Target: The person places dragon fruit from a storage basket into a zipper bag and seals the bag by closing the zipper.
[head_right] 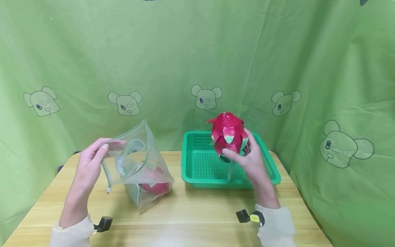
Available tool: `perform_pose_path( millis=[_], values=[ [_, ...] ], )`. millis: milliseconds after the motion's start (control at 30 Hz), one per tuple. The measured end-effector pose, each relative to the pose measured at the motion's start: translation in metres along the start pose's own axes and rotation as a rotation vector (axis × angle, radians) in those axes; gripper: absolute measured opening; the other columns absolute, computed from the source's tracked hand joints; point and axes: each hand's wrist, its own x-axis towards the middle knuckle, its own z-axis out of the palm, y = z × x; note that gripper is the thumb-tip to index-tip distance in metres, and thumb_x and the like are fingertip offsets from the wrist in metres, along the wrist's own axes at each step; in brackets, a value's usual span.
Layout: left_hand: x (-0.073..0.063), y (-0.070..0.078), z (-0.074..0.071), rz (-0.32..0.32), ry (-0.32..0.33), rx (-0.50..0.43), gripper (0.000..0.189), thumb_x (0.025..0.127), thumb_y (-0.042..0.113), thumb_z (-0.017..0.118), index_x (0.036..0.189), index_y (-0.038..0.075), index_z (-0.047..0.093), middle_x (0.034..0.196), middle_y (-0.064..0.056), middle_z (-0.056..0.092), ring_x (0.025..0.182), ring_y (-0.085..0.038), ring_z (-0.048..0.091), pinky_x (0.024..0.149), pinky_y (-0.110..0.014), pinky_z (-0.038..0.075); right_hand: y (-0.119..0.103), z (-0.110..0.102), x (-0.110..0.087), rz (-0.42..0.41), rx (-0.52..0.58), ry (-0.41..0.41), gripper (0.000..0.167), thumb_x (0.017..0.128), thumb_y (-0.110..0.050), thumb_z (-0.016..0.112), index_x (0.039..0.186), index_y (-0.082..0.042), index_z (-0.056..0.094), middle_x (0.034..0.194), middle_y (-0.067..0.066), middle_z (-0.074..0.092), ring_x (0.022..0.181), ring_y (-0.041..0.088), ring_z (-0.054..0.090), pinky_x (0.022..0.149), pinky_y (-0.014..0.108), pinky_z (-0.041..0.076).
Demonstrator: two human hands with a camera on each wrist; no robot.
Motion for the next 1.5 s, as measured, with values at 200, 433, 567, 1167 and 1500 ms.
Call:
perform_pose_path(
  millis=[200,433,567,1167,1500],
  values=[
    [0.0,-0.001,0.001,-0.005,0.001,0.01,0.033,0.112,0.014,0.038,0.121,0.0,0.067,0.119,-0.013,0.073,0.111,-0.015,0.067,0.099,-0.026,0.05,-0.001,0.002,-0.003,0.0,0.004,0.022,0.071,0.094,-0.007,0.071,0.156,-0.018,0.038,0.149,0.011,0.047,0.135,0.024,0.047,0.095,0.023,0.053],
    [0.001,-0.002,0.003,-0.005,0.001,0.006,0.033,0.112,0.013,0.038,0.12,0.0,0.067,0.118,-0.013,0.073,0.11,-0.016,0.067,0.098,-0.026,0.05,0.0,0.007,-0.007,-0.027,0.046,-0.003,0.072,0.092,-0.002,0.069,0.156,-0.017,0.039,0.148,0.012,0.049,0.133,0.024,0.051,0.096,0.026,0.054],
    [0.001,-0.001,0.004,-0.007,0.003,-0.001,0.033,0.112,0.014,0.039,0.12,0.0,0.067,0.118,-0.013,0.073,0.11,-0.016,0.067,0.097,-0.027,0.05,0.001,0.009,-0.006,-0.062,0.053,-0.005,0.078,0.089,0.002,0.07,0.157,-0.018,0.037,0.151,0.011,0.045,0.136,0.026,0.045,0.095,0.026,0.055],
    [0.002,0.0,0.006,0.012,0.04,0.0,0.032,0.111,0.013,0.04,0.117,-0.001,0.069,0.117,-0.012,0.073,0.108,-0.018,0.067,0.092,-0.029,0.052,0.02,0.022,-0.008,-0.062,0.221,-0.167,0.076,0.089,0.002,0.061,0.155,-0.017,0.029,0.147,0.017,0.045,0.128,0.029,0.057,0.094,0.037,0.057],
    [0.002,-0.001,0.008,-0.013,0.041,-0.005,0.032,0.111,0.014,0.04,0.117,0.0,0.068,0.115,-0.012,0.074,0.107,-0.018,0.068,0.095,-0.028,0.051,0.025,0.029,-0.011,0.015,0.337,-0.224,0.071,0.093,-0.008,0.06,0.154,-0.021,0.026,0.15,0.016,0.04,0.132,0.032,0.049,0.095,0.04,0.056]
  ],
)
